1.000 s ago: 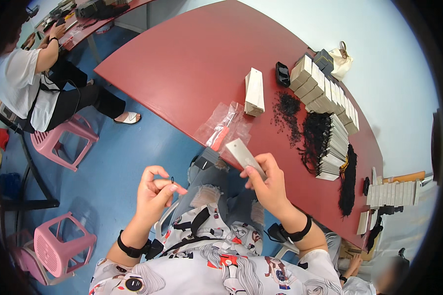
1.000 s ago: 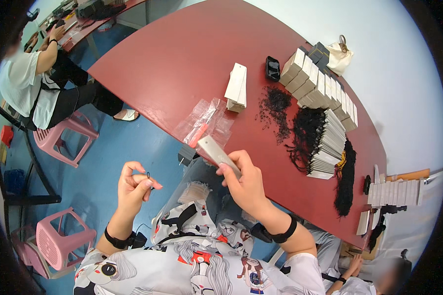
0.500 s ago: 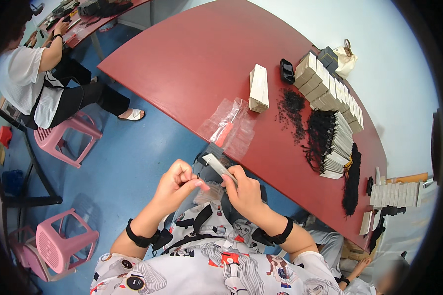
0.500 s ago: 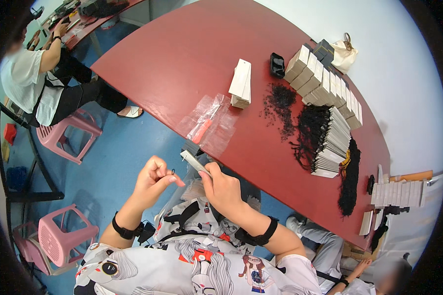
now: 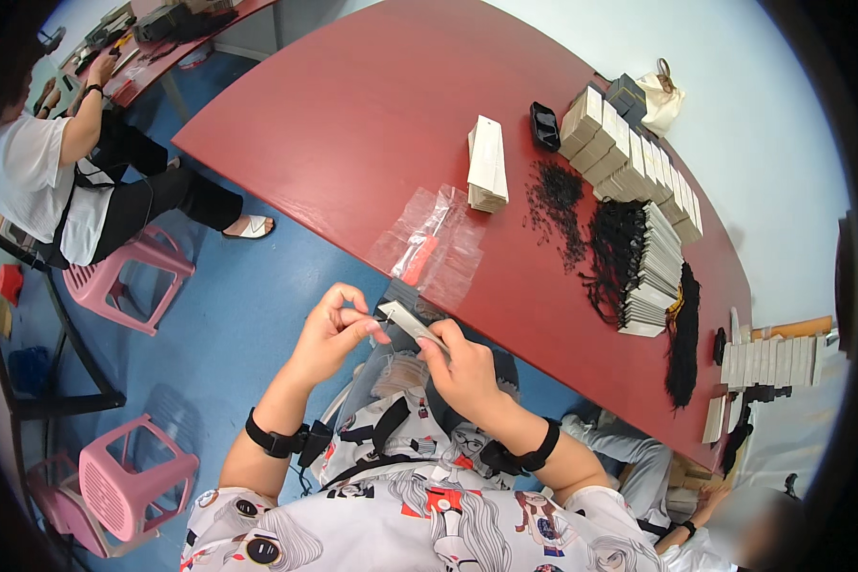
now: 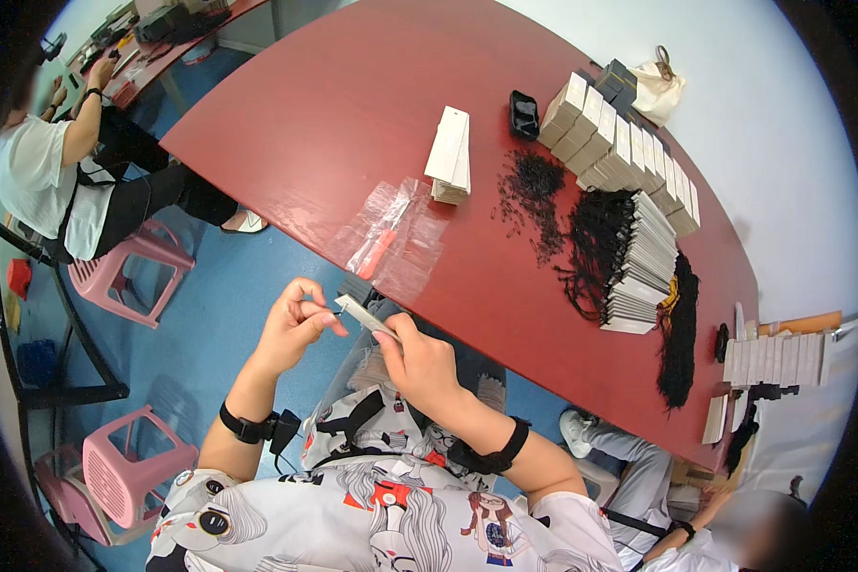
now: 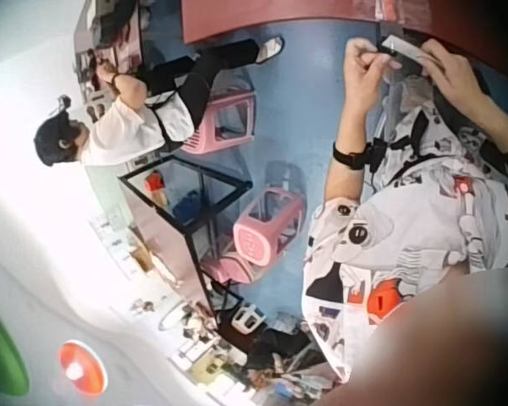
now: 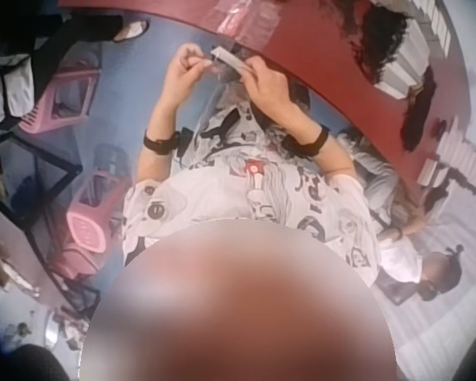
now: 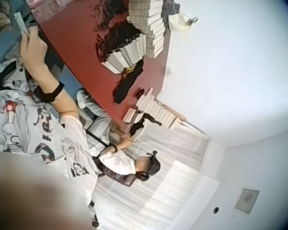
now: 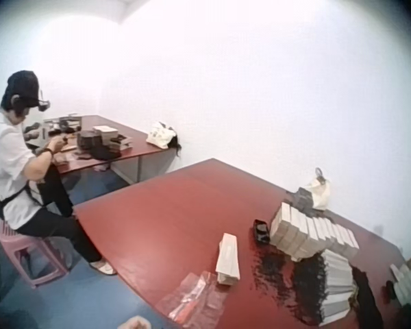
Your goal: Assembling black strings into paper tags at a table.
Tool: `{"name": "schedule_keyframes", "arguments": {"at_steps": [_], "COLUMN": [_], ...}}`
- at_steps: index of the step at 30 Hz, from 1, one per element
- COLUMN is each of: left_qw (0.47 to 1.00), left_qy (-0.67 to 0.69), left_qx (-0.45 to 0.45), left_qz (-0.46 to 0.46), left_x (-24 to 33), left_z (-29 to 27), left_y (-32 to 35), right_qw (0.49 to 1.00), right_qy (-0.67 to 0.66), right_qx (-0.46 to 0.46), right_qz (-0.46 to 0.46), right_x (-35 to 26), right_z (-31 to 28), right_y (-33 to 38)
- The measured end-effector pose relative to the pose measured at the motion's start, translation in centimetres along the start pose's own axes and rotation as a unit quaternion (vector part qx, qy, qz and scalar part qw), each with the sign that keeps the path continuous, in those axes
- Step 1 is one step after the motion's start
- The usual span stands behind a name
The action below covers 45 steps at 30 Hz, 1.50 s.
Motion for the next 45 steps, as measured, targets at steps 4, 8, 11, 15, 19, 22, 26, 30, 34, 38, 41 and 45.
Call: {"name": "schedule_keyframes", "arguments": {"at_steps": [4,8,11,15,19,22,26,30,34,38,41,45], "left_qw": [0.999,0.993,0.990,0.987,0.985,0.983,0.972,0.958,0.963,0.966,0.968,0.980], "left_qy": [-0.033,-0.083,-0.078,-0.071,-0.093,-0.098,-0.146,-0.205,-0.186,-0.166,-0.163,-0.115], "left_qx": [0.032,0.072,0.108,0.130,0.135,0.143,0.162,0.171,0.167,0.174,0.170,0.152], "left_qz": [0.017,0.030,0.043,0.055,0.056,0.065,0.089,0.108,0.104,0.097,0.091,0.064], "left_x": [-0.5,-1.0,-0.5,-0.3,-0.7,-0.7,-0.2,0.4,0.2,0.3,-0.1,-0.7], "left_z": [0.1,-0.1,-0.2,-0.1,-0.2,-0.3,-0.5,-0.3,-0.3,-0.3,-0.3,-0.1], "left_y": [0.6,0.9,1.0,1.1,1.2,1.3,1.5,1.7,1.6,1.7,1.6,1.6], "right_qw": [1.000,1.000,1.000,1.000,1.000,0.997,0.994,0.993,0.993,0.993,0.993,0.991], "right_qy": [-0.002,-0.003,-0.009,0.005,0.009,0.005,0.034,0.044,0.043,0.038,0.038,0.051], "right_qx": [-0.004,-0.002,0.013,0.006,0.012,0.050,0.049,0.050,0.050,0.055,0.055,0.060], "right_qz": [0.014,0.009,-0.004,-0.006,-0.020,-0.063,-0.087,-0.101,-0.100,-0.100,-0.100,-0.104], "right_x": [0.6,0.9,1.2,1.1,1.0,0.3,0.1,-0.3,-0.3,-0.2,-0.2,-0.2], "right_z": [0.5,1.0,1.3,1.4,1.4,1.0,1.1,1.2,1.3,1.2,1.3,1.4], "right_y": [0.1,0.1,0.1,0.0,0.0,-0.1,0.0,-0.1,-0.1,-0.2,-0.2,-0.2]}}
Point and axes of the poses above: each hand's wrist, its own y-axis away from the middle knuckle, its own z-axis out of the palm, x = y × z, the point moved 9 cm from there along -y, towards the middle knuckle, and after that the axes turned 14 degrees about x, right-handed, at the moved point
